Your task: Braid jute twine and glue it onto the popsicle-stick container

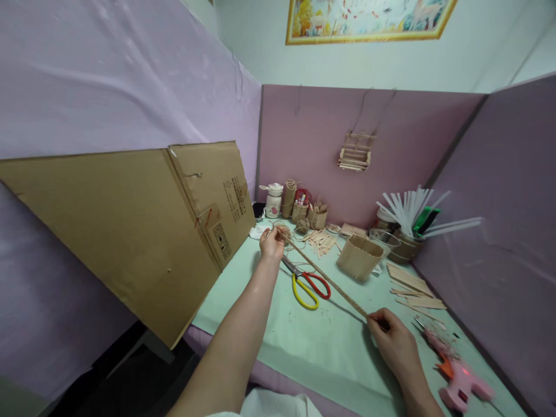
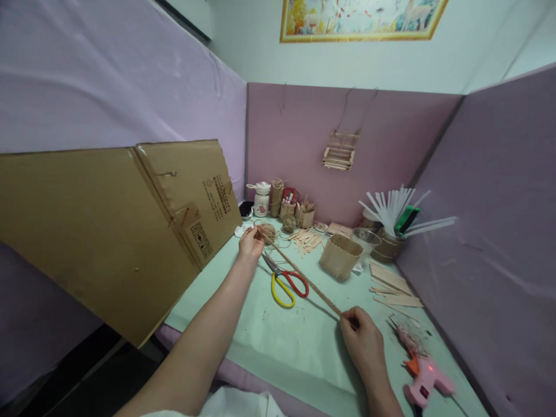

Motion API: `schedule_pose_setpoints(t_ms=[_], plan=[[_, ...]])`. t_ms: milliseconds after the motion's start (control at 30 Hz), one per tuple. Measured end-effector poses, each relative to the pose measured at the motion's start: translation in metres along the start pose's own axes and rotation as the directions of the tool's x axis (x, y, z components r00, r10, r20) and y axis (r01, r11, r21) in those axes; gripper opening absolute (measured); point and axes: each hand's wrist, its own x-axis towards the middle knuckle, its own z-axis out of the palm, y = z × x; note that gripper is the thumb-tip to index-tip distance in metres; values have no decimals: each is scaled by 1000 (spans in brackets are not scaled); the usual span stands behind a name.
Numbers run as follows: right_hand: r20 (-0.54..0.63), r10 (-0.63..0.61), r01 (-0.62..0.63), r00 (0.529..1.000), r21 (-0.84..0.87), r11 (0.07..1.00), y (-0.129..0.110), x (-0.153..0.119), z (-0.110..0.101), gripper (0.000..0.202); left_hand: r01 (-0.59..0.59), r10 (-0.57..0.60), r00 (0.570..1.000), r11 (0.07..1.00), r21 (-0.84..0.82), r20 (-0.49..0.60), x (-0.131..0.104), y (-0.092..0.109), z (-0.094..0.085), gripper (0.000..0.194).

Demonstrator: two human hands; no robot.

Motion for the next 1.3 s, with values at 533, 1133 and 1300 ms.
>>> schedule_pose_setpoints(t_ms=[533,1133,1300], plan=[[-77,-333,337,940,42,940,-36,18,-1,28,-388,-12,817,728,565,576,-71,-36,15,37],[-170,-31,130,985,612,780,-61,66,36,26,-349,-146,812,655,670,565,-72,-64,-6,60],[-356,214,195,910,820,538,-57,74,40,20,-416,-72,841,549,725,537,-64,-62,-7,53]])
